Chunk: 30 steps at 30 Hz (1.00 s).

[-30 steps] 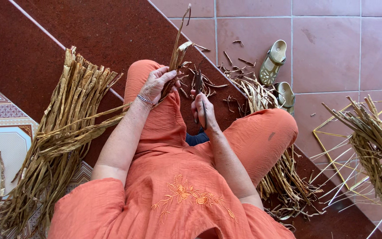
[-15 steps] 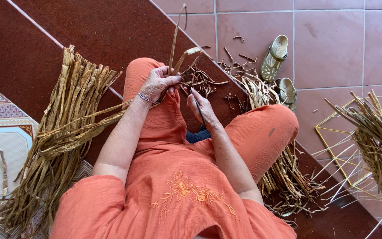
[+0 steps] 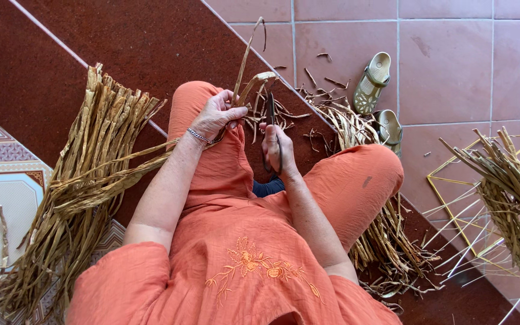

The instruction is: The person sits on the floor and uses scissors to trim dried plant stems. They repeatedly pick up stems, cut off unwanted parts, and place the trimmed pieces into a pile on the floor.

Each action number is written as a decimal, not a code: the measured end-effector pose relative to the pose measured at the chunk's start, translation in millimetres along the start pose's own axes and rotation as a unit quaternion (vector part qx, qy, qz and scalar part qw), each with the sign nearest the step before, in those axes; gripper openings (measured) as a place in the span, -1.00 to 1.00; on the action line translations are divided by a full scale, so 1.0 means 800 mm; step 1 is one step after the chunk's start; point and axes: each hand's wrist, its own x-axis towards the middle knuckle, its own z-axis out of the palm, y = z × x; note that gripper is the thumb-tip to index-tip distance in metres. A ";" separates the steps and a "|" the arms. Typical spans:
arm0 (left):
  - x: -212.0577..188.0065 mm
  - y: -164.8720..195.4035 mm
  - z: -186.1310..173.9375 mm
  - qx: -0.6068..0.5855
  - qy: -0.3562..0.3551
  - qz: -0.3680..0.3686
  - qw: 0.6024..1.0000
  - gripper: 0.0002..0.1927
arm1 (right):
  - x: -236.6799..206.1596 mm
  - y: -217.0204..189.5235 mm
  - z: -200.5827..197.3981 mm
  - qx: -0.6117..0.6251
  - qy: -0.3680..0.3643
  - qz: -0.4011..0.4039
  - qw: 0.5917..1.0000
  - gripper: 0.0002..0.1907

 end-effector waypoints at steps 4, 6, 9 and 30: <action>-0.004 0.003 0.003 -0.011 -0.009 0.004 1.000 -0.81 | 0.014 0.002 -0.007 0.133 -0.039 0.011 0.990 -0.01; -0.006 0.006 0.004 -0.011 -0.014 0.003 1.000 -0.82 | 0.018 -0.003 -0.007 0.174 -0.066 0.006 0.983 0.04; -0.010 0.008 0.004 -0.015 -0.016 -0.007 1.000 -0.86 | 0.019 -0.013 -0.010 0.217 -0.068 0.032 0.973 0.05; -0.023 0.002 0.007 0.114 0.000 -0.038 0.993 -0.79 | 0.001 -0.056 -0.076 -0.167 0.082 -0.105 0.977 -0.02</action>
